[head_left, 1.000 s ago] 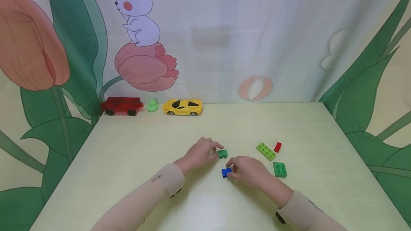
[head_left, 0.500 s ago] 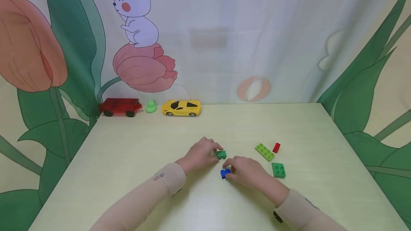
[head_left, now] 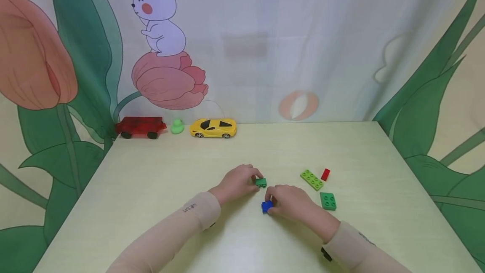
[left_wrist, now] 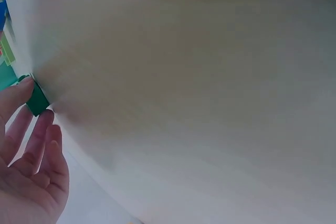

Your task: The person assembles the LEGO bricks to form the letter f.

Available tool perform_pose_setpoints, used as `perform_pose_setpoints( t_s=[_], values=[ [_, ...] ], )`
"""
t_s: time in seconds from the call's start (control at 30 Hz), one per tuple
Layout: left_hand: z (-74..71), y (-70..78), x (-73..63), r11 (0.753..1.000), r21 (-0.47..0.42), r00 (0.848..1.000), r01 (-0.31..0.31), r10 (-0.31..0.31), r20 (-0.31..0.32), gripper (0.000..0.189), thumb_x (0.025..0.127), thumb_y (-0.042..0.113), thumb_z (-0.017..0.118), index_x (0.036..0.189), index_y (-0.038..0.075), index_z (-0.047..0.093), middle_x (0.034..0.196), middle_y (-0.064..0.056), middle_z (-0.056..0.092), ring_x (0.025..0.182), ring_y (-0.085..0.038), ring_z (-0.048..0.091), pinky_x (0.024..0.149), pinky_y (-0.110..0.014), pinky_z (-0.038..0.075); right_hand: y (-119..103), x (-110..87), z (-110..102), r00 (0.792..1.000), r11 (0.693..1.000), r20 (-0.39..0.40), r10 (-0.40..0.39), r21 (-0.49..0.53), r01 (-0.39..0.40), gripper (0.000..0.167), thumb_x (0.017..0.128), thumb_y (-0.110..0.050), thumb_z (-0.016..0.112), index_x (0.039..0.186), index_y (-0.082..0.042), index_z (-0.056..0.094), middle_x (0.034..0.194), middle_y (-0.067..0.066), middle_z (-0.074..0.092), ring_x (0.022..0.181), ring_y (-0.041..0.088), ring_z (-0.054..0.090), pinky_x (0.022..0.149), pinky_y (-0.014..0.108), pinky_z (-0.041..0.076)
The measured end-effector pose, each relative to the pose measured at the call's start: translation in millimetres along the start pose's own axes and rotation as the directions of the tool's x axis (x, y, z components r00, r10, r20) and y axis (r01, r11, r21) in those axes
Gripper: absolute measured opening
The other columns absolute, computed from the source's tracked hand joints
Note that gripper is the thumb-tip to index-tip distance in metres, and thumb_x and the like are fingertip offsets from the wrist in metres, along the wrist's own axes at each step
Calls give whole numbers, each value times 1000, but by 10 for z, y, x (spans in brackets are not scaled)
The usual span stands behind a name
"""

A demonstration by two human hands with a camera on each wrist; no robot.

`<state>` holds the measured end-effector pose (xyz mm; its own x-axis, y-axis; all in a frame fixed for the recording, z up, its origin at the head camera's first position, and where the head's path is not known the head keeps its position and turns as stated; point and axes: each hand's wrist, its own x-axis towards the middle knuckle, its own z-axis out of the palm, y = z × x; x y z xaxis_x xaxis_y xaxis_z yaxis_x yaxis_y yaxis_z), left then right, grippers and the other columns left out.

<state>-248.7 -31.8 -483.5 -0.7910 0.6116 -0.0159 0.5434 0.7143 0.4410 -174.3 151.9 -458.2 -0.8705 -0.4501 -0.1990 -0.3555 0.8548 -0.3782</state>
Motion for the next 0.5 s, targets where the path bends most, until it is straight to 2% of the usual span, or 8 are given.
perform_pose_setpoints(
  t_s=[0.23,0.5],
  values=[
    [-14,-18,-26,996,-78,999,43,-41,26,28,89,25,71,115,15,70,92,8,58,83,-9,55,77,-24,46,10,-25,-2,1000,1000,21,-2,14,2,28,78,-21,82,93,-18,59,77,-8,59,69,11,52,66,30,46],
    [-28,-54,-56,994,-84,998,68,-67,14,28,95,29,62,117,13,69,96,6,56,83,-9,53,76,-25,46,11,-51,-23,998,999,59,4,32,-6,32,75,-23,85,99,-19,64,82,-9,62,74,10,56,70,34,47]
  ],
)
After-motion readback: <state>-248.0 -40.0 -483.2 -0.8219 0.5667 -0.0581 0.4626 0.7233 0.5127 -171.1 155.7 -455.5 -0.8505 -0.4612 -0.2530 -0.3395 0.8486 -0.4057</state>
